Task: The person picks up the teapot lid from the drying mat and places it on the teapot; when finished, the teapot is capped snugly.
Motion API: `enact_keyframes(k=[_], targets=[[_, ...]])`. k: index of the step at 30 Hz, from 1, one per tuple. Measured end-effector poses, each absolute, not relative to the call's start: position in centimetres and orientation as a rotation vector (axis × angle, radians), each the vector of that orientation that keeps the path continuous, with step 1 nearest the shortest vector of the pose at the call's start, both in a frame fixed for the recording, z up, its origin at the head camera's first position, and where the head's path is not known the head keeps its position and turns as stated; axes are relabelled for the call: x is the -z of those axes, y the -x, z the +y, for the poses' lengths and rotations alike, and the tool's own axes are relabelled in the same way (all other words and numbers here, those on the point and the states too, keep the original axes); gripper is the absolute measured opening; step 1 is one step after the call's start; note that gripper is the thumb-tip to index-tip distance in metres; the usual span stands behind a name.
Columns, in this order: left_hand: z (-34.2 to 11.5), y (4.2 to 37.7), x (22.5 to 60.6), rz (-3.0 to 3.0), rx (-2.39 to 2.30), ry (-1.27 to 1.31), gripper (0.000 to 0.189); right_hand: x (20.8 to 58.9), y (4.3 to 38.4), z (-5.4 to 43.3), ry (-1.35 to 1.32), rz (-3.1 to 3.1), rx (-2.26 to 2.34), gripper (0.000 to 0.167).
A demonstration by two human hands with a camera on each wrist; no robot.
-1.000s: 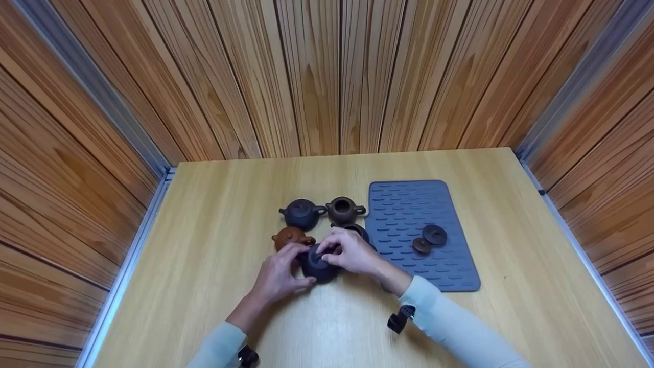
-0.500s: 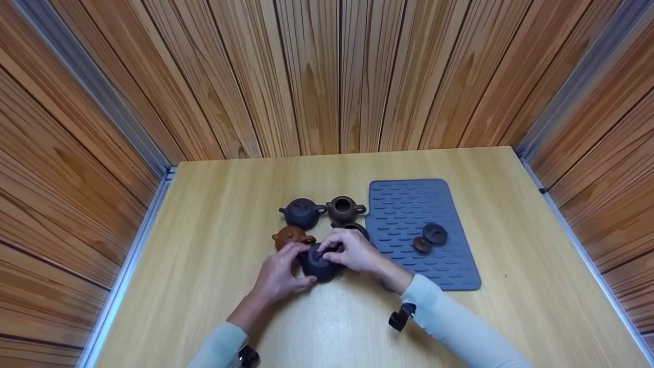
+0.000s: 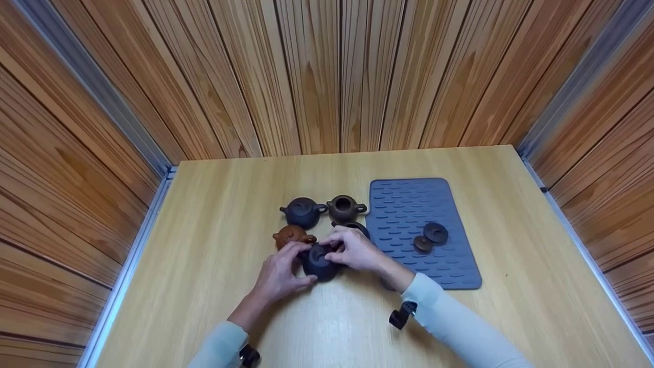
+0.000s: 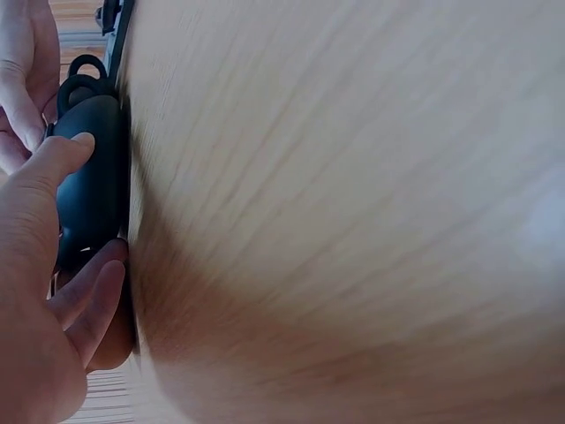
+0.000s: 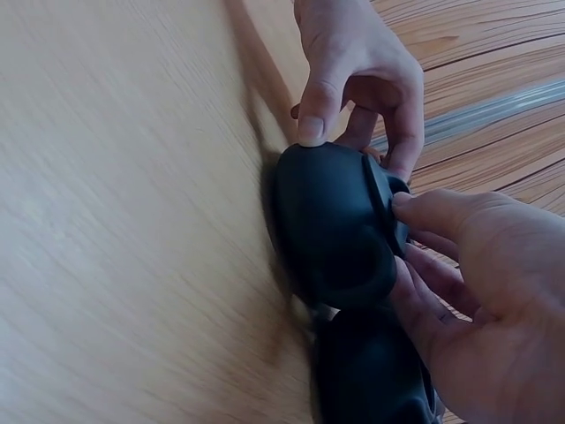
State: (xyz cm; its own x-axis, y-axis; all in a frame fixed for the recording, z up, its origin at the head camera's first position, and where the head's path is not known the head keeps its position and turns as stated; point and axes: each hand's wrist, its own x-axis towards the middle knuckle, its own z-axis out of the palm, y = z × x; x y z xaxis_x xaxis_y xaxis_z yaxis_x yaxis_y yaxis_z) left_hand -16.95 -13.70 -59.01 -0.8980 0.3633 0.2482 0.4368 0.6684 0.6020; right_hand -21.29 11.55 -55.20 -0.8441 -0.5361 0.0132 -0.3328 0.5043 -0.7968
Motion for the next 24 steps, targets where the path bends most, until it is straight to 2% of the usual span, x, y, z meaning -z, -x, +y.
enact_keyframes(k=[24], targets=[[-13.65,16.86,59.07,-2.774,1.027,0.663,0.067,55.03,21.12,11.75,0.747,2.520,1.209,0.044]])
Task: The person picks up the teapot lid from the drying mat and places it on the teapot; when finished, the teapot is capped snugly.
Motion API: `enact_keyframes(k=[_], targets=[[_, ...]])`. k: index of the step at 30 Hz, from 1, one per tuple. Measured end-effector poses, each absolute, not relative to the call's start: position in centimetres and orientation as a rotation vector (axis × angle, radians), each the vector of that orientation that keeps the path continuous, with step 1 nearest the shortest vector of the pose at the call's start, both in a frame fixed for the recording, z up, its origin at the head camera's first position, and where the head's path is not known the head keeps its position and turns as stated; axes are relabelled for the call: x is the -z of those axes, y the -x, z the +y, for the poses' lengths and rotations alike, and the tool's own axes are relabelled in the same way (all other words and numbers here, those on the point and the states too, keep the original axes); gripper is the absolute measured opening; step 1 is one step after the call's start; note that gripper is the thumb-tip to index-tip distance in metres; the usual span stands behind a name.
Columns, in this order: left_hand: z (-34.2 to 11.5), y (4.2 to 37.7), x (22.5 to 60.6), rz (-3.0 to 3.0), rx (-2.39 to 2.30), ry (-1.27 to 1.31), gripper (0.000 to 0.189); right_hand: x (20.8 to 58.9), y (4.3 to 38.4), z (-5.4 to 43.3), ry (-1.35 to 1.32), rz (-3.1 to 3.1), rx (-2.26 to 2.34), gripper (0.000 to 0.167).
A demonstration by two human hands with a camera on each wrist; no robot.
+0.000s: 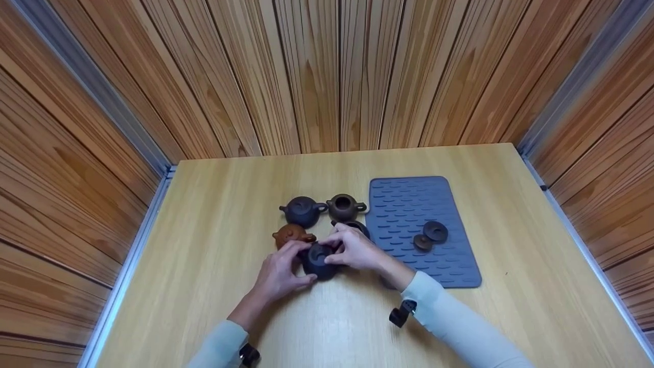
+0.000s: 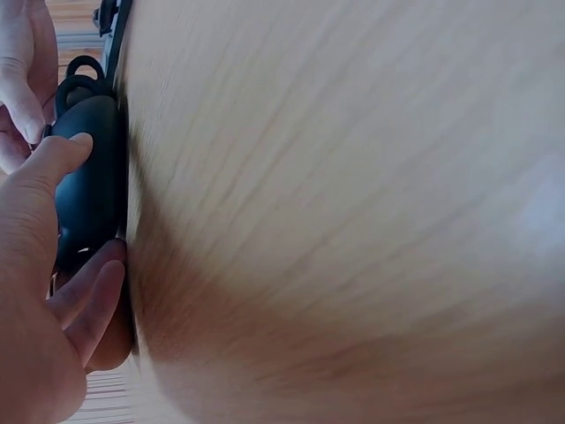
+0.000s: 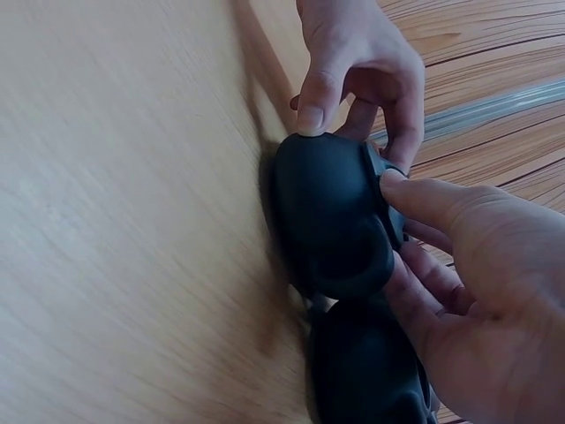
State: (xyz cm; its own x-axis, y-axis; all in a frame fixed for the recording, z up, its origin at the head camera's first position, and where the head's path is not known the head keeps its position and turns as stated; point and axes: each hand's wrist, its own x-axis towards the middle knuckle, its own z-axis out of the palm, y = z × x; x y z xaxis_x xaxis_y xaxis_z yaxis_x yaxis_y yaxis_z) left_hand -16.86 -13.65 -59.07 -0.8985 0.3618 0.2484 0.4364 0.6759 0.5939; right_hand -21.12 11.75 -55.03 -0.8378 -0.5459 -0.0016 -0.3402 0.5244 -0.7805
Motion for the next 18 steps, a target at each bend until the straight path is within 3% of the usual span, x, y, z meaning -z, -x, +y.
enact_keyframes(k=[18], targets=[[-13.65,16.90,58.90,-2.796,1.017,0.667,0.068,54.77,20.91,11.63,0.691,2.516,1.200,0.043]])
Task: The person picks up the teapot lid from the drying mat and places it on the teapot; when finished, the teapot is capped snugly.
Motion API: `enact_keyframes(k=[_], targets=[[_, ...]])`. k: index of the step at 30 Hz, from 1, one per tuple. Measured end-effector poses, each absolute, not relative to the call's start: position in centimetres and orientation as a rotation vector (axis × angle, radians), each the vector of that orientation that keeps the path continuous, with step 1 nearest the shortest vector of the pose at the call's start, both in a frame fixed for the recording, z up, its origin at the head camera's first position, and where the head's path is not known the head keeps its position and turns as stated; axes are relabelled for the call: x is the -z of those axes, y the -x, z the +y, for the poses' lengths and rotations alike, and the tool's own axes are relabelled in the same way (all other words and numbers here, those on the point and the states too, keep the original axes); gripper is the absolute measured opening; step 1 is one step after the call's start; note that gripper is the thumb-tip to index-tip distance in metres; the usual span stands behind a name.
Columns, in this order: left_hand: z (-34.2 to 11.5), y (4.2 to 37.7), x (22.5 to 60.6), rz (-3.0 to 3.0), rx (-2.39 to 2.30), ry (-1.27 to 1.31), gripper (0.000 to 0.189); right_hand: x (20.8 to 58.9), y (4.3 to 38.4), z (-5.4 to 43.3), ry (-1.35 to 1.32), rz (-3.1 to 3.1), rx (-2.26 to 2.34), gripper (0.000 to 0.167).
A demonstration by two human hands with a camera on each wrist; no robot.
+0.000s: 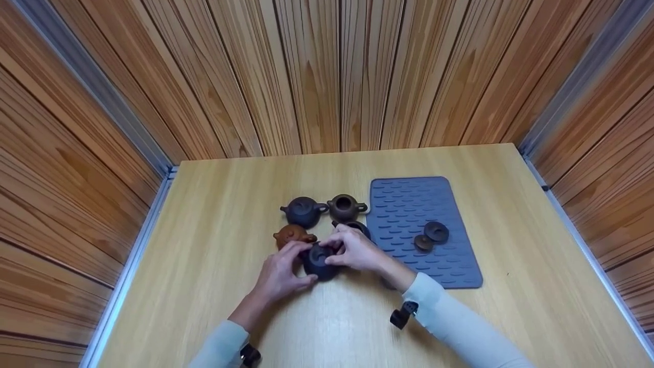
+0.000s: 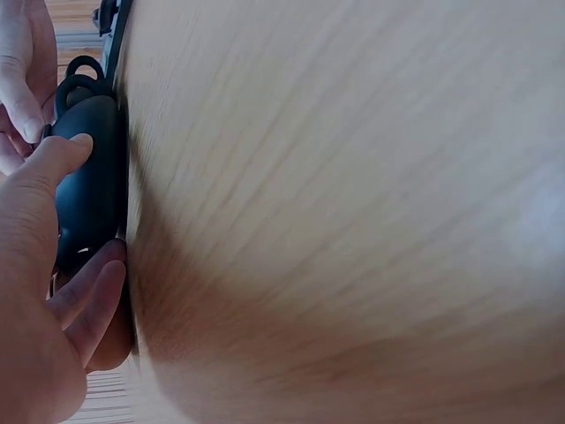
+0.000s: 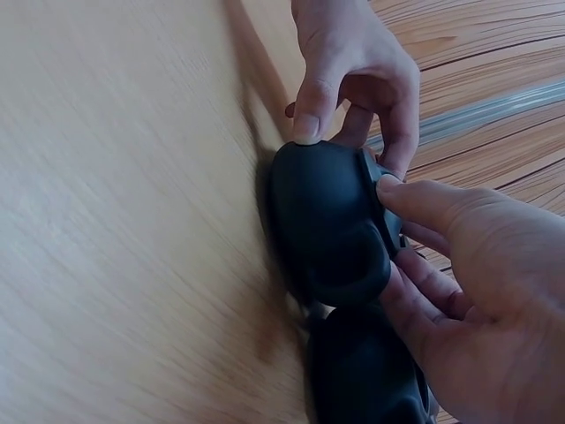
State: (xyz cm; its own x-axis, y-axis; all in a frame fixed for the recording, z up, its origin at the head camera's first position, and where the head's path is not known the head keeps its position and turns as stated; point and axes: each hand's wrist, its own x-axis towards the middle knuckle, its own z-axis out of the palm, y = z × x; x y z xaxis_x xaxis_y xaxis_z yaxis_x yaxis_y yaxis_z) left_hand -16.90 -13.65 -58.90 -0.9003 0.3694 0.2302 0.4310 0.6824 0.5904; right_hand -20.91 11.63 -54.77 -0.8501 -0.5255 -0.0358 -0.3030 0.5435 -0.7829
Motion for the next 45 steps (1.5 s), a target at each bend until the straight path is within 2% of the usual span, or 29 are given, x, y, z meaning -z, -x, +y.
enact_keyframes(k=[9,20,26,45], targets=[[-13.7,17.0,59.1,-2.779,1.046,0.675,0.067,54.7,21.2,12.5,0.753,2.435,1.349,0.039],[-13.6,17.0,59.0,-2.794,1.058,0.673,0.068,54.3,21.0,14.2,0.691,2.335,1.519,0.040],[-13.7,17.0,59.1,-2.804,1.056,0.665,0.069,54.1,21.1,15.5,0.688,2.336,1.562,0.035],[-13.8,16.7,59.2,-2.774,1.041,0.674,0.069,52.9,22.0,22.3,0.531,2.543,1.515,0.031]])
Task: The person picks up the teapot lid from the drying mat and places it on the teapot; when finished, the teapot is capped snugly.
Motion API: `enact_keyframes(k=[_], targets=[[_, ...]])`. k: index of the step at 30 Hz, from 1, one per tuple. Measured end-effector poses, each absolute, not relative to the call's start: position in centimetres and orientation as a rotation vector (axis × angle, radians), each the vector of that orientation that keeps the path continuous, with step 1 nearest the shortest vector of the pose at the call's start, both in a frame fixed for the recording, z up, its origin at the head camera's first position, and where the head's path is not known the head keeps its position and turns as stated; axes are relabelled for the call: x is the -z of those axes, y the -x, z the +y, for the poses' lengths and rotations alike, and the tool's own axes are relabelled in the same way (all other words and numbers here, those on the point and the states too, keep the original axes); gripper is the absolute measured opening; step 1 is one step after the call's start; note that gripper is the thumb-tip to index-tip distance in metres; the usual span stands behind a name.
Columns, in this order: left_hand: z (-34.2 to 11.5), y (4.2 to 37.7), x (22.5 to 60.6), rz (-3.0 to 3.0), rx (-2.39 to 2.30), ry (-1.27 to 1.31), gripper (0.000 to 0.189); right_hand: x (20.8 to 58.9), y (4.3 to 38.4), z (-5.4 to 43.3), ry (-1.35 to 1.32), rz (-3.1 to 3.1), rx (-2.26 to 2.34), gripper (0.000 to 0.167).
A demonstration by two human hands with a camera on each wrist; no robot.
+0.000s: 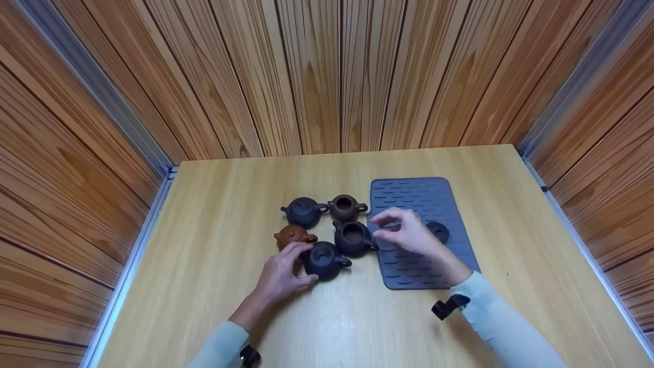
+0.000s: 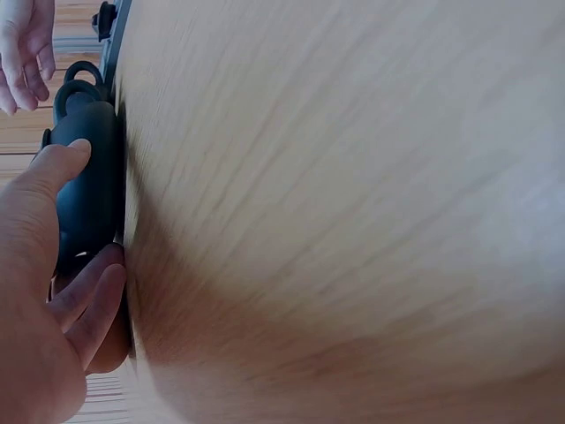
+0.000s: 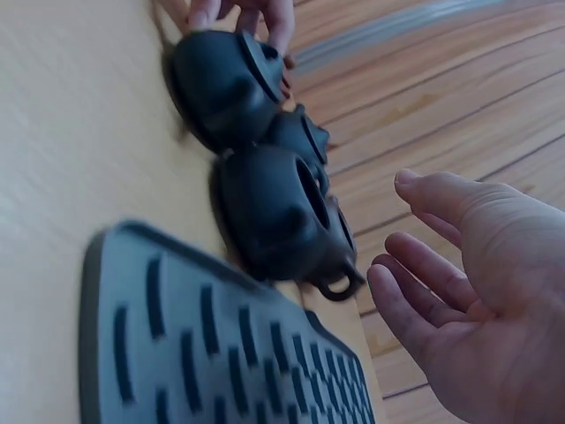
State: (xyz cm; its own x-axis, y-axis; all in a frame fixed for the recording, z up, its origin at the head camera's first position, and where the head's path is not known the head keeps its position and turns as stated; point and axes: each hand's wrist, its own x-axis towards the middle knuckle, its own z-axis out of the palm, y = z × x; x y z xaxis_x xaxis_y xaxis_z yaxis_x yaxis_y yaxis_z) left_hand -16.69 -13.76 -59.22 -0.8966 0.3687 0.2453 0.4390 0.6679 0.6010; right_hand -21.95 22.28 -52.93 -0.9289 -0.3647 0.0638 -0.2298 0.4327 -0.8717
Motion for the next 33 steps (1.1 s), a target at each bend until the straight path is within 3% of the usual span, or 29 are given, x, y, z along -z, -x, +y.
enact_keyframes(k=[18,33], targets=[[-13.8,16.6,59.2,-2.779,1.062,0.665,0.069,52.6,21.7,30.0,0.342,2.709,1.444,0.031],[-13.8,16.7,59.2,-2.778,1.079,0.662,0.069,55.0,20.5,34.3,0.241,2.846,1.373,0.033]])
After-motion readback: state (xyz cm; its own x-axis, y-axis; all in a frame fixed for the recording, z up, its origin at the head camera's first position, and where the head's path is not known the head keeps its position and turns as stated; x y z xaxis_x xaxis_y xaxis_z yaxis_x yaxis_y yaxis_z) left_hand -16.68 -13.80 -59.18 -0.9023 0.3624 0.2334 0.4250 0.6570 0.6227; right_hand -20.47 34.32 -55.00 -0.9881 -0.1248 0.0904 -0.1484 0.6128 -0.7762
